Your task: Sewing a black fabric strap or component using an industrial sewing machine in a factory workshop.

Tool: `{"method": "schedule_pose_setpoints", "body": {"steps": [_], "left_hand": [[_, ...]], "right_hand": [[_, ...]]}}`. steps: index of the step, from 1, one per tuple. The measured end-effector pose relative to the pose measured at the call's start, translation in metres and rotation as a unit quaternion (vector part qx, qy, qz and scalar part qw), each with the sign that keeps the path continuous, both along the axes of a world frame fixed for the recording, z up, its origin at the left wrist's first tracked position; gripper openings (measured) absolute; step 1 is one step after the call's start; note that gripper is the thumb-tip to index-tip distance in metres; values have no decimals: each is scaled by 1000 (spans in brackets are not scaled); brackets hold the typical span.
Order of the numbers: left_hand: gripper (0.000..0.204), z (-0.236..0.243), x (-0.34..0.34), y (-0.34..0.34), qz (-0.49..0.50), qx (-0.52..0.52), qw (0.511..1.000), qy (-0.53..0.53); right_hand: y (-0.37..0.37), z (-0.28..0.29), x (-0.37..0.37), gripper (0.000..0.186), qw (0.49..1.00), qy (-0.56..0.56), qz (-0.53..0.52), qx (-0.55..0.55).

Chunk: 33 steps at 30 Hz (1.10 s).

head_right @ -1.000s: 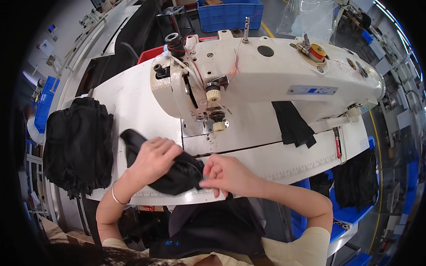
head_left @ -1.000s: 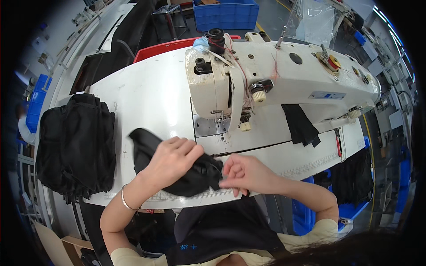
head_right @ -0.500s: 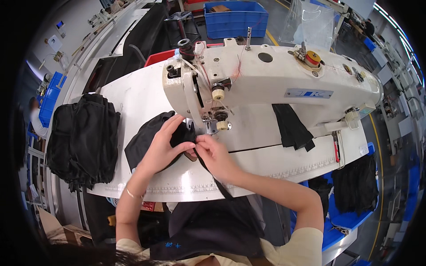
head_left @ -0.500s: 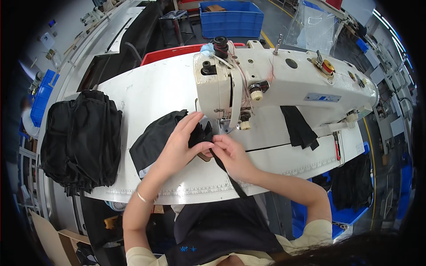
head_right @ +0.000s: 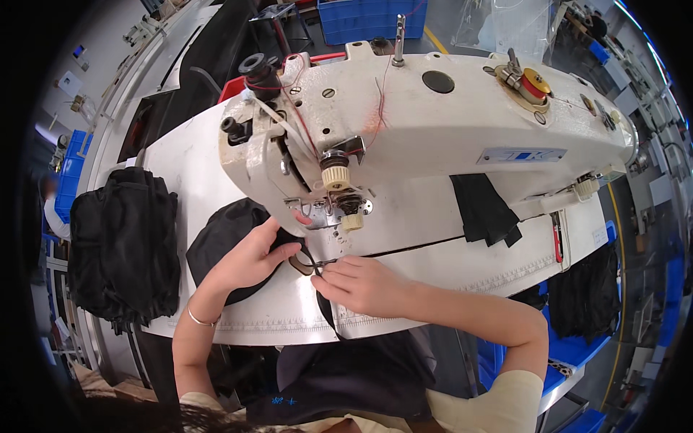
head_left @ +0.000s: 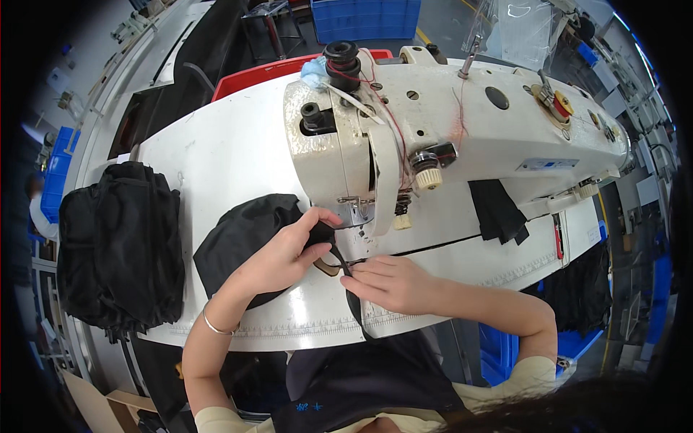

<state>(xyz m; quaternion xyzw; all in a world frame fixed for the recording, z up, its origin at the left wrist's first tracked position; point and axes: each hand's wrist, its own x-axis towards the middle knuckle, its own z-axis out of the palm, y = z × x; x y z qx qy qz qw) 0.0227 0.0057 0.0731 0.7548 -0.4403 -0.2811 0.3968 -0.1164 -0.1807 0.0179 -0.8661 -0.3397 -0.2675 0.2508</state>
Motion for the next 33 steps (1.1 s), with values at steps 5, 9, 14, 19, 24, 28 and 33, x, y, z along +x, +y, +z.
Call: {"method": "schedule_pose_setpoints", "body": {"steps": [5,9,14,19,24,28,33], "left_hand": [[32,-27,16,-16,70,-45,969,-234],[33,-50,41,-37,103,-96,917,-373],[35,-57,58,-55,104,-66,923,-365],[38,-64,61,-51,92,-32,927,-361],[41,-60,60,-45,81,-1,930,-358],[43,-24,22,-17,67,59,943,-321],[43,0,-20,58,103,226,824,-509]], "right_hand": [[-7,-5,24,41,966,-92,-38,-237],[-20,-12,36,34,960,-56,-112,-250],[-33,-26,24,32,989,122,-63,-49],[-30,-40,18,41,988,105,-67,-88],[-31,-35,24,43,991,15,-38,-125],[-29,-17,13,44,974,-23,21,-225],[-10,4,-36,41,977,-18,126,-170]]}}
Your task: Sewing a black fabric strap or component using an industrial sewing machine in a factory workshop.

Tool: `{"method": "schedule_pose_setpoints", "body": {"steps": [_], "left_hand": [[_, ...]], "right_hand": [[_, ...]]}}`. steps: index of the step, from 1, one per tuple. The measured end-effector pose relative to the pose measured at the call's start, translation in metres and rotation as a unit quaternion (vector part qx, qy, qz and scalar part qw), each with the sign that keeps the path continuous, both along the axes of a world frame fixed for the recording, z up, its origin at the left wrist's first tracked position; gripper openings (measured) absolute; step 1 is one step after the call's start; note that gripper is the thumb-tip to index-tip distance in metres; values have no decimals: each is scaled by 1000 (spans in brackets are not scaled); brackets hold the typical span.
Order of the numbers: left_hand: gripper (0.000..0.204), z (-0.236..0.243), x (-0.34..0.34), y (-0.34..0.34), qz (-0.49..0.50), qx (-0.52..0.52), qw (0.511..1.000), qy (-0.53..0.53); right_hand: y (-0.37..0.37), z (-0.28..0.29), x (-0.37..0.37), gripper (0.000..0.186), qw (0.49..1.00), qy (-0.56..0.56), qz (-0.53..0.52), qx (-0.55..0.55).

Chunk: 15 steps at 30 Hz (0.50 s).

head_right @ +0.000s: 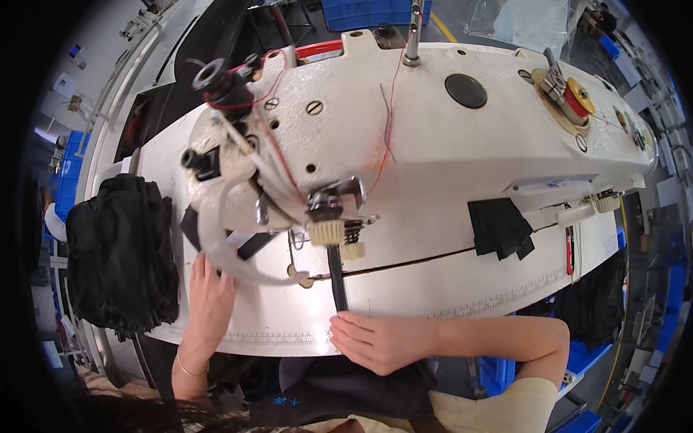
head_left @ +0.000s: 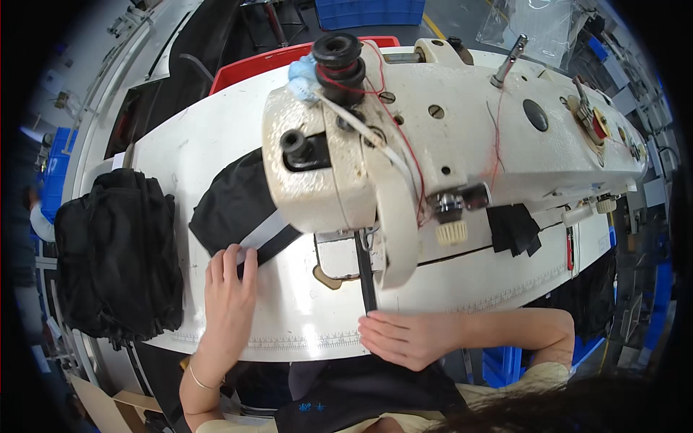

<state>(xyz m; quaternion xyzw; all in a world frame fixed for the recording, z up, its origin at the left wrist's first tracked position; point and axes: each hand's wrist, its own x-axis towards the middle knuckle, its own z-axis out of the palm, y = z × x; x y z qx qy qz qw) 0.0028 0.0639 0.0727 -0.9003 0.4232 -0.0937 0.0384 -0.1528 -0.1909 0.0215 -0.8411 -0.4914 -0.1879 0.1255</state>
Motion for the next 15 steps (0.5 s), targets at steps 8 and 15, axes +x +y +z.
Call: {"method": "schedule_pose_setpoints", "body": {"steps": [8,15], "left_hand": [[29,12,9,10,31,-274,957,90],[24,96,-29,-31,-8,-294,943,155]], "right_hand": [[16,12,8,26,975,-109,67,182],[58,-9,104,23,912,104,-221,330]]}}
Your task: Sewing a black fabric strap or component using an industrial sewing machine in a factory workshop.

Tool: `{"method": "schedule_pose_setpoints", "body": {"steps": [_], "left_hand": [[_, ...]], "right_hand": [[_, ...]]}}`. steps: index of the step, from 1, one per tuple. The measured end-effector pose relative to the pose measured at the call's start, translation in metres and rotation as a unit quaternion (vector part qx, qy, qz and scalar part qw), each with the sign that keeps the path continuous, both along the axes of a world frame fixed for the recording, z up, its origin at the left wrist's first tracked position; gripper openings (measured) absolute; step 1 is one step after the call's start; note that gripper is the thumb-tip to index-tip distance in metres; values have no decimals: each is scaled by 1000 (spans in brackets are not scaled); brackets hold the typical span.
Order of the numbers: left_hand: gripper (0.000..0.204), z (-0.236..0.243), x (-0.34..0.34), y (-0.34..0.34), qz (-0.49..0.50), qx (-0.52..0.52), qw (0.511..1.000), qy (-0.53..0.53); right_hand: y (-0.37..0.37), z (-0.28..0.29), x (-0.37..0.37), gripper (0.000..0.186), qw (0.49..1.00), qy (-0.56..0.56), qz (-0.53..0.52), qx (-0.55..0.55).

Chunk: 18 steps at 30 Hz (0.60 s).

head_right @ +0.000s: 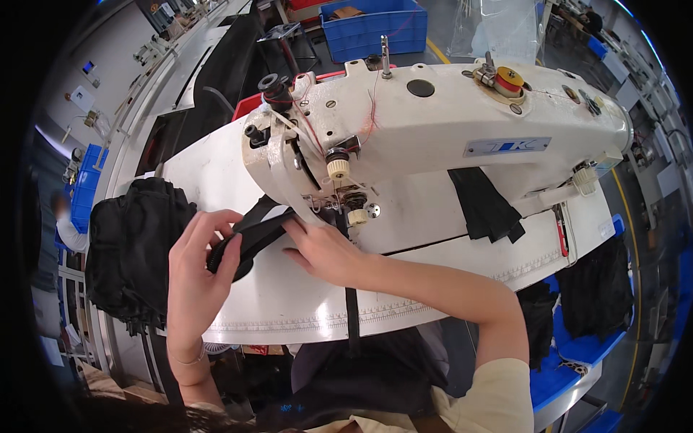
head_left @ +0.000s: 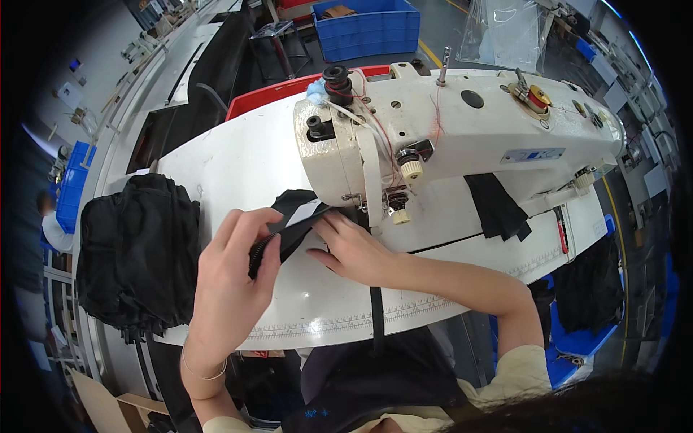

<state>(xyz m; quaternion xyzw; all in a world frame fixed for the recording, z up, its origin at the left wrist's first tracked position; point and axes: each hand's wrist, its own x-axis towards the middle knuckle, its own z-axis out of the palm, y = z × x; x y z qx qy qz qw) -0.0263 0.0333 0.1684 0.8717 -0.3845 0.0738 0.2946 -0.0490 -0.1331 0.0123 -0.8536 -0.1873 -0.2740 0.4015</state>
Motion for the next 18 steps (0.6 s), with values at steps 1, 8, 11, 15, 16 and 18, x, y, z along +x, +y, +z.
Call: {"method": "schedule_pose_setpoints", "body": {"steps": [1,8,11,15,16,18], "left_hand": [[24,3,-2,-1,-7,9,1000,23],[20,24,40,-5,73,80,991,78],[32,-11,42,-21,39,131,920,-367],[46,-96,-6,-15,-138,43,978,-154],[44,-110,-7,-10,-96,52,988,-110],[41,-125,-9,-6,-49,88,994,-50]], "right_hand": [[4,-3,10,23,1000,30,6,7],[-15,2,-4,21,998,12,46,-37],[-15,0,-26,23,992,-50,113,-40],[-30,18,-35,29,969,211,120,45],[-36,26,-42,35,981,164,107,9],[-44,43,-72,47,993,53,95,-39]]}}
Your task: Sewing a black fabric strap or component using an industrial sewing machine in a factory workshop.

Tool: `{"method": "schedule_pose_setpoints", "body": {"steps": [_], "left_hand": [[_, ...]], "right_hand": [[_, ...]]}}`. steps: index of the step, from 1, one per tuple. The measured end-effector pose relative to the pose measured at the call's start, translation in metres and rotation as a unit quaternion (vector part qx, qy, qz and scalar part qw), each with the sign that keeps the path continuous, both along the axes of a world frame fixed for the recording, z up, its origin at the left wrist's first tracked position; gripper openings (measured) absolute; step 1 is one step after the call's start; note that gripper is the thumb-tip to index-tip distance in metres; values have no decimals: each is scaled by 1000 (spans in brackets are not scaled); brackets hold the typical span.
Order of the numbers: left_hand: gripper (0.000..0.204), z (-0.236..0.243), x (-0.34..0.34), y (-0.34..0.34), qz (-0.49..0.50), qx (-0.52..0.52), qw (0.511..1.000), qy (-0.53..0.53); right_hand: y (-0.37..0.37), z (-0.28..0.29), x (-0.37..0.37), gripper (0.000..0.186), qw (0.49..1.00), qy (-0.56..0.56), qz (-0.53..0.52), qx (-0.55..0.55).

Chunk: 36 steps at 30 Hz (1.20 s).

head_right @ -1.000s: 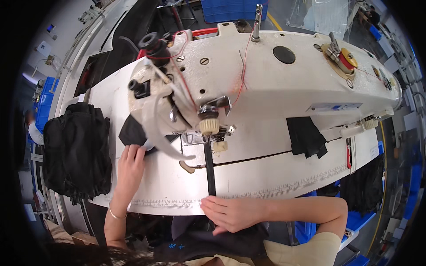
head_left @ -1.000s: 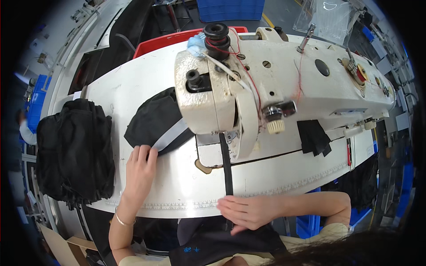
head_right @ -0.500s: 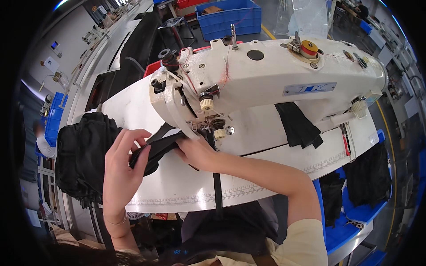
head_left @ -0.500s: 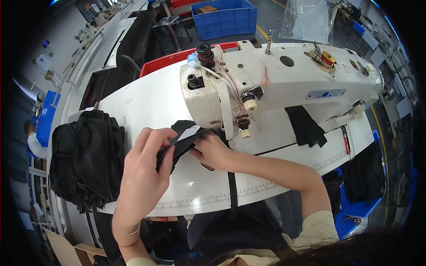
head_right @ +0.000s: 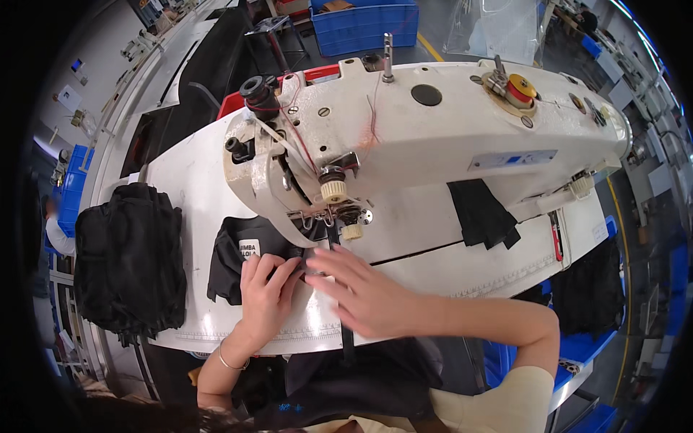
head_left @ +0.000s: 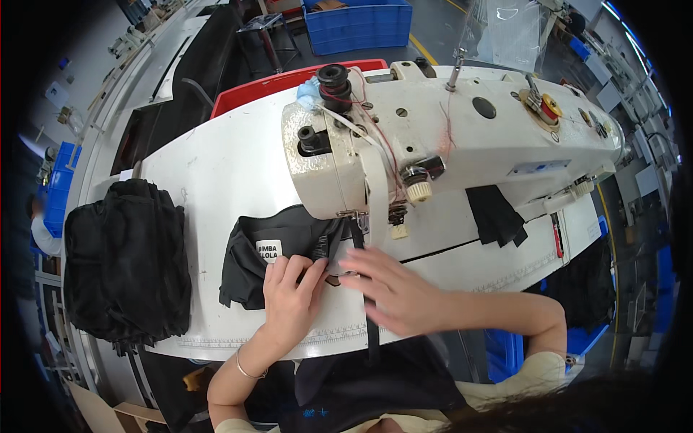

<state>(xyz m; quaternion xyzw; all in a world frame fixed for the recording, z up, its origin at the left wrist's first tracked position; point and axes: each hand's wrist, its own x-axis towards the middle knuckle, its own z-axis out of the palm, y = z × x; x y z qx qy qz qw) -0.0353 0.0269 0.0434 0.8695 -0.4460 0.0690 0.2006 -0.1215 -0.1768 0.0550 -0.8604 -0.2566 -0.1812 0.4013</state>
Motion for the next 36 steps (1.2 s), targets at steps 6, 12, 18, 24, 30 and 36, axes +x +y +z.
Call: {"method": "schedule_pose_setpoints", "body": {"steps": [6,12,18,24,30,36], "left_hand": [[27,-4,16,-40,-92,1,988,-127],[26,-22,51,-39,-52,-72,995,49],[28,-14,62,-44,-96,-29,995,-28],[32,-40,35,-29,-123,-37,992,1],[38,-69,35,-16,-62,-44,992,99],[35,-62,39,-14,-81,12,980,180]], "right_hand": [[7,-19,-52,73,935,13,34,-354],[-18,-41,-5,57,952,-110,-22,-285],[-36,-61,37,48,908,-168,-51,-380],[-31,-89,22,18,958,-66,-36,-277],[-30,-87,23,9,957,-78,-36,-278],[-34,-83,28,12,937,-151,-18,-316]]}}
